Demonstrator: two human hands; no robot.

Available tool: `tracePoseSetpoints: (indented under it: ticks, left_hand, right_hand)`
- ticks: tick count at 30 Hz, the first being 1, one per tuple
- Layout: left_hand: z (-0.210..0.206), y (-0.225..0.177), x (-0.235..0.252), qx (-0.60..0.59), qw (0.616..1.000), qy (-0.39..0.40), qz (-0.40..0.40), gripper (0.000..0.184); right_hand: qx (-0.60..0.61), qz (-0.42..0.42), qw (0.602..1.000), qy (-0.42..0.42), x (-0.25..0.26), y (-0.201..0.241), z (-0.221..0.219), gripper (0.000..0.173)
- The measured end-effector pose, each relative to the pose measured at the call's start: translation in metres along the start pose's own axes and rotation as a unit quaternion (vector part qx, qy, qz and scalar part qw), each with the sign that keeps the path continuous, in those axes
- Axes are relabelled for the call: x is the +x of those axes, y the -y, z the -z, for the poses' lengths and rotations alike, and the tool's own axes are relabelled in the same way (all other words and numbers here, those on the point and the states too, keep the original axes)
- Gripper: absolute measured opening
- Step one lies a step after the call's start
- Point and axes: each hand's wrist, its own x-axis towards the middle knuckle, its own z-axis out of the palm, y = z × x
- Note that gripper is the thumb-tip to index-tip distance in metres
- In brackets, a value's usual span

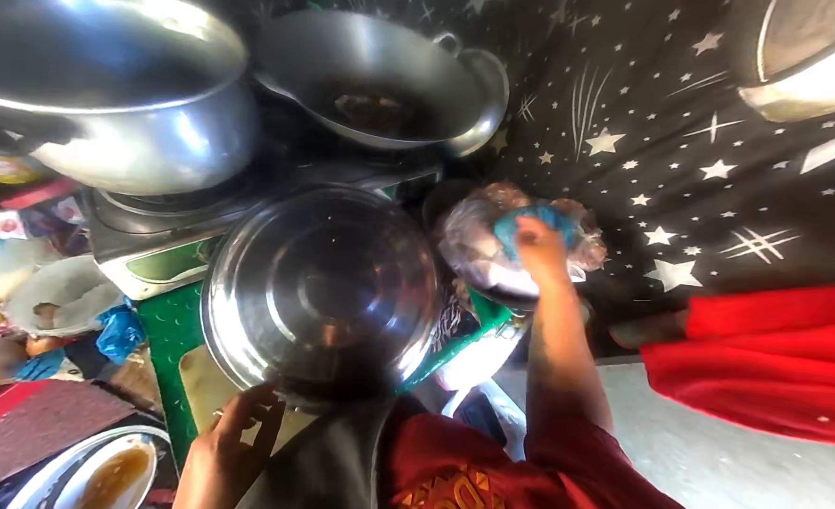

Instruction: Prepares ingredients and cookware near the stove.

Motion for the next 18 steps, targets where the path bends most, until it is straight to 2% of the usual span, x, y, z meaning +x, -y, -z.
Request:
tracePoseSetpoints:
  ticks: [2, 3, 5, 7, 8, 11, 13, 18]
  left_hand:
    - [-0.002, -0.006, 0.006, 0.014, 1.000, -0.005, -0.021, 0.029]
    - [-0.003, -0.010, 0.009, 0.024, 0.999, -0.006, -0.033, 0.029]
    - [-0.006, -0.016, 0.017, 0.045, 0.997, -0.004, -0.057, 0.029]
    - [-0.008, -0.022, 0.025, 0.049, 0.996, 0.010, -0.076, 0.029]
    - [-0.009, -0.026, 0.030, 0.050, 0.995, 0.015, -0.085, 0.030]
    - [-0.014, -0.037, 0.044, 0.066, 0.992, 0.014, -0.109, 0.033]
    - [-0.018, -0.047, 0.055, 0.069, 0.991, 0.018, -0.117, 0.033]
    - [-0.028, -0.068, 0.077, 0.090, 0.988, 0.025, -0.123, 0.036]
  right_hand:
    - [0.032, -0.073, 0.991, -0.111, 0.017, -0.037, 0.012, 0.032]
    - [0.026, -0.112, 0.985, -0.125, 0.023, -0.047, 0.015, 0.031]
    - [-0.029, -0.162, 0.984, -0.066, 0.028, -0.053, 0.018, 0.029]
    - [-0.085, -0.145, 0.986, -0.004, 0.036, -0.059, 0.013, 0.032]
    - [-0.089, -0.120, 0.989, 0.001, 0.041, -0.065, 0.012, 0.039]
    - [-0.034, -0.048, 0.998, -0.013, 0.057, -0.077, 0.017, 0.079]
    - [-0.009, -0.035, 0.999, -0.006, 0.067, -0.079, 0.025, 0.105]
    - [0.087, 0.007, 0.996, -0.015, 0.082, -0.091, 0.046, 0.143]
